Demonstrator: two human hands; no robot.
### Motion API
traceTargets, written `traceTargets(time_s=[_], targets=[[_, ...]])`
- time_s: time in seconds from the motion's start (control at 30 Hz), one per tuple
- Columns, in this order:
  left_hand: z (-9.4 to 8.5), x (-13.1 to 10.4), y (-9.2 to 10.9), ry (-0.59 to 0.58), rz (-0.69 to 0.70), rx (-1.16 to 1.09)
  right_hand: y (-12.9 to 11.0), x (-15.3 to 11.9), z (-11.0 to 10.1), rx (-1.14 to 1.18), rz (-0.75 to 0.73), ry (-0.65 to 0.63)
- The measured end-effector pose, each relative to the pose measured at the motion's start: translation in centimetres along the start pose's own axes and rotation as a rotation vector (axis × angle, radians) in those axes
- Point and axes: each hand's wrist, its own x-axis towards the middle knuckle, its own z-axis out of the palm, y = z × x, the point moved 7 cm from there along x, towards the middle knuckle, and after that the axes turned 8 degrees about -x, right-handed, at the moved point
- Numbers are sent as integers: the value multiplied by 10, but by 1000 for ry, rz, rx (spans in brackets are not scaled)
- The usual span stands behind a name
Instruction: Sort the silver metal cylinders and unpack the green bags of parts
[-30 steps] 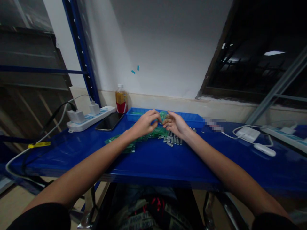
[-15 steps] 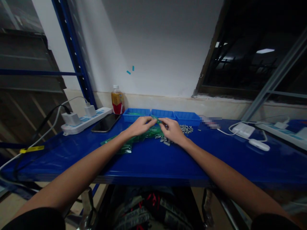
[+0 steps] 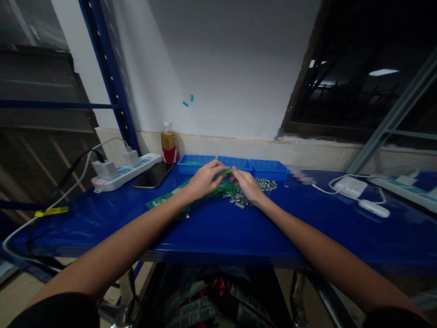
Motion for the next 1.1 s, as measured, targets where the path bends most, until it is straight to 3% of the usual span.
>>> traceTargets(time_s=[0.13,0.23,0.3,0.4,0.5,0.6,0.7,0.8,0.9,0.97,1.03,1.1], targets=[[7,1,8,-67,19,-92,21,7,-5,301,189,63],[4,1,10,-61,18,-159,33,10,-16,385,250,169],[2,2,11,-64,27,-140,32,10,-24,329,219,229],[3,2,11,-104,-4,-143,16,7,-32,105,56,274],[3,4,0,-51,-186,-358,-15,-2,-30,-148,-204,289],[6,0,-21,85,-465,-765,-38,-12,-24,-299,-401,267],[16,-7,-37,116,-700,-1034,-43,-15,-22,-350,-458,260],[24,-13,-46,77,-821,-1068,-39,-14,-19,-411,-485,212],[22,-12,-50,117,-782,-1005,-32,-12,-10,-470,-483,118],[13,-10,-50,190,-681,-852,-28,-11,-6,-453,-440,71],[0,-5,-42,220,-508,-584,-24,-7,-5,-350,-349,46],[-7,0,-23,180,-271,-296,-17,-2,-7,-171,-208,31]])
